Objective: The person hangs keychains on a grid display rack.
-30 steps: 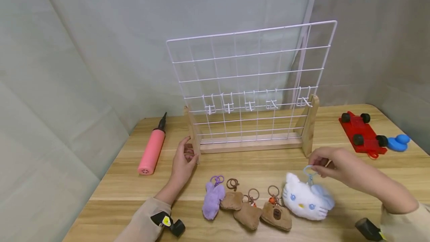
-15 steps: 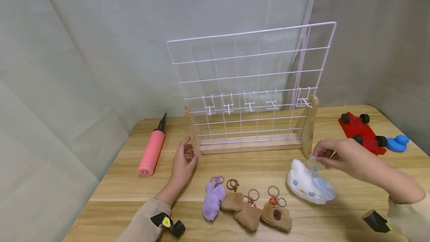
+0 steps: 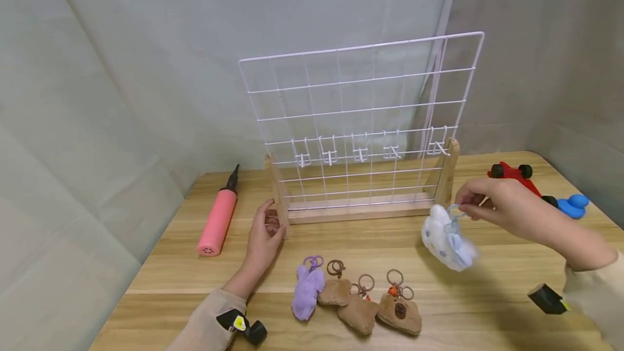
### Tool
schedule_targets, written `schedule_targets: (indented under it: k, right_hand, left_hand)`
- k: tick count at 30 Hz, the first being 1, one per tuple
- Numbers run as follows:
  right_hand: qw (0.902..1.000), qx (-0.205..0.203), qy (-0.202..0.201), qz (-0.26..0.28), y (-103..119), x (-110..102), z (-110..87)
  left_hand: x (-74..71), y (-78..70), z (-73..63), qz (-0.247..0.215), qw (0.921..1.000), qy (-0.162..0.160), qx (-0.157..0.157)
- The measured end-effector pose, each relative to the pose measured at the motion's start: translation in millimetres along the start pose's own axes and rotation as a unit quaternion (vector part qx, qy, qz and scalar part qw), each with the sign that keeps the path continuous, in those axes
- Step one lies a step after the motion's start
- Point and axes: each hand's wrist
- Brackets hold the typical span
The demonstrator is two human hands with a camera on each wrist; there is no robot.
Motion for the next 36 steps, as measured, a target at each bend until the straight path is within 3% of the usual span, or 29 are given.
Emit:
schedule_targets:
  k: [14, 36]
  right_hand:
    - [0.9950, -0.032, -0.085, -0.042, -8.7, -10.6, 18.2]
    - [0.9972, 0.037, -0.065, -0.009, -15.6, -24.4, 48.1]
  left_hand:
    - [-0.2, -0.1, -0.5, 0.008, 0.9999, -0.001, 0.014]
    - [0.5, 1.3, -1.9, 0.004, 0.9997, -0.005, 0.025]
Point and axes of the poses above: each hand's wrist, its own z-axis towards the middle knuckle, its own x-axis out of the palm, y = z × x, and after that the axes turned 14 degrees about -z, right-handed
